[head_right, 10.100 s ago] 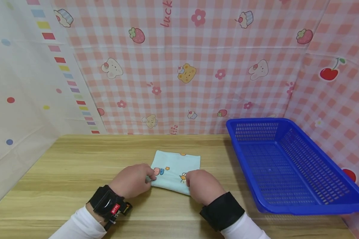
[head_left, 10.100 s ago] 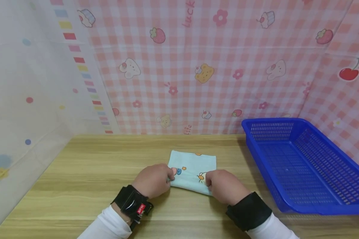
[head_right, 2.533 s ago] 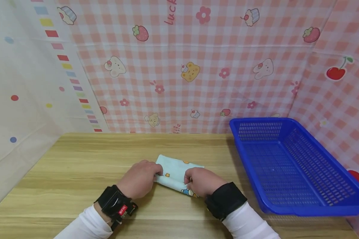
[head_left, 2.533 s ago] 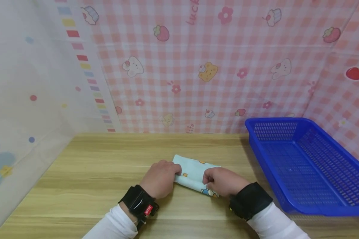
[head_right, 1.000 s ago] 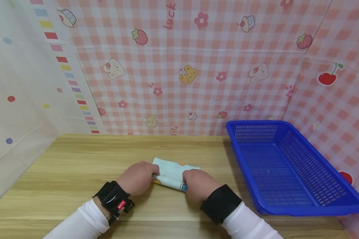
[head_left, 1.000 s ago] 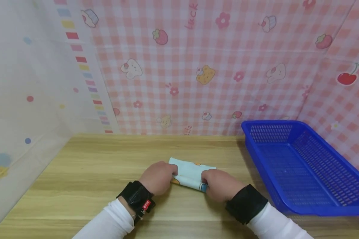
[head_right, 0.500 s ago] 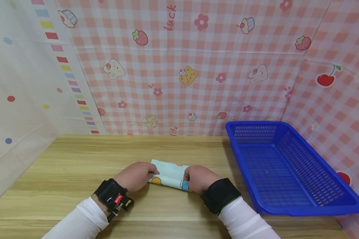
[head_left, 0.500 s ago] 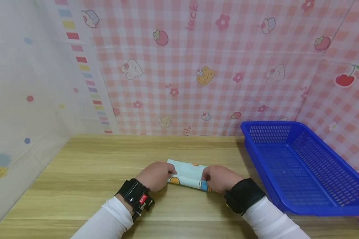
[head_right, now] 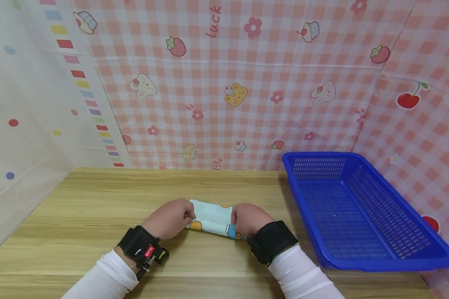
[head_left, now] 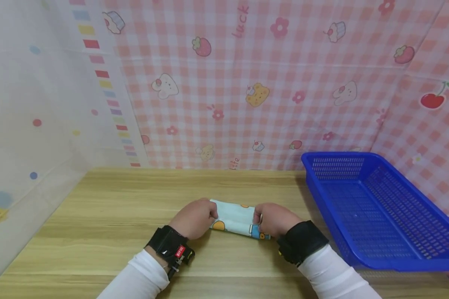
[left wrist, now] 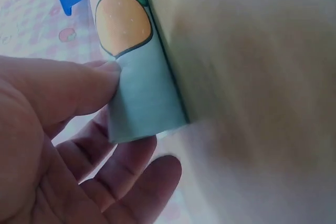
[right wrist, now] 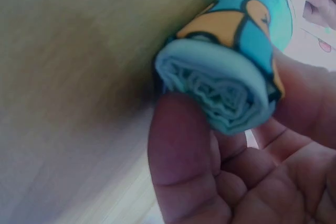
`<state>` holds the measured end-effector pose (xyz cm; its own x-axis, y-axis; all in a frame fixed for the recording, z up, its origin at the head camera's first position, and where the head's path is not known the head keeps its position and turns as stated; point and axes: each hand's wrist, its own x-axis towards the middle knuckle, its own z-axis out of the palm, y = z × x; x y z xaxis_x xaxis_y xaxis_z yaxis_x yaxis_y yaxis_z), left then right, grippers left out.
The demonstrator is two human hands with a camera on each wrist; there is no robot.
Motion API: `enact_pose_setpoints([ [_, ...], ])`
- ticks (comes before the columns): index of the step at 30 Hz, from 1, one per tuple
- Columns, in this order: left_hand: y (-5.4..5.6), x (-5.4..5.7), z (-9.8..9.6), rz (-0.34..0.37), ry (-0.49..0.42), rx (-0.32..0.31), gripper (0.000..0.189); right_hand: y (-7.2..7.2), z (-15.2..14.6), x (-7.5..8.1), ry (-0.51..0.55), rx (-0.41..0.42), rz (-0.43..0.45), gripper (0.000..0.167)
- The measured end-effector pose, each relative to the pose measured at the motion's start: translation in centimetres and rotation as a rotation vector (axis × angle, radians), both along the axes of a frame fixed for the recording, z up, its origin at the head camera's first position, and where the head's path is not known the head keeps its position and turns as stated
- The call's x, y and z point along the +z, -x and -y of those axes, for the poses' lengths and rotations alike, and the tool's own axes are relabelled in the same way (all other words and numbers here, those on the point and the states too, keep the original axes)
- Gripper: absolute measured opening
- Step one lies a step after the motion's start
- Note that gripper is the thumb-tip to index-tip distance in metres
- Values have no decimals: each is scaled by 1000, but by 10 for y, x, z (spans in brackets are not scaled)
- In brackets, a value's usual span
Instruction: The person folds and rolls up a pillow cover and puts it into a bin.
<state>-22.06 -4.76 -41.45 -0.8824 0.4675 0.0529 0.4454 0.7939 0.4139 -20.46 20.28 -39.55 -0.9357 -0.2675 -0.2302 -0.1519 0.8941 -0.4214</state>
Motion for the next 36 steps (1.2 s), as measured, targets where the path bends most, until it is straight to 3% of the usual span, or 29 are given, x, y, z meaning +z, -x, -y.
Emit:
enact_pose_setpoints([
  [4,-3,1,-1,-106,75,-14,10,0,0,0,23,-41,9,18],
  [7,-5,2,-1,-136,104,-20,11,-2,0,0,26,-59,3,19],
  [13,-10,4,2,-92,109,-16,17,-13,4,-3,-32,-40,-129,18],
  [18,-12,5,1,-75,105,-18,16,-26,11,-6,-104,51,-308,17],
  [21,-12,4,0,-75,104,-25,16,-32,13,-7,-129,91,-371,21],
  [31,-12,2,-3,-106,119,-20,13,-40,4,-12,-107,207,-429,19],
  [36,-12,2,-4,-105,110,-14,13,-37,1,-14,-65,195,-399,23],
])
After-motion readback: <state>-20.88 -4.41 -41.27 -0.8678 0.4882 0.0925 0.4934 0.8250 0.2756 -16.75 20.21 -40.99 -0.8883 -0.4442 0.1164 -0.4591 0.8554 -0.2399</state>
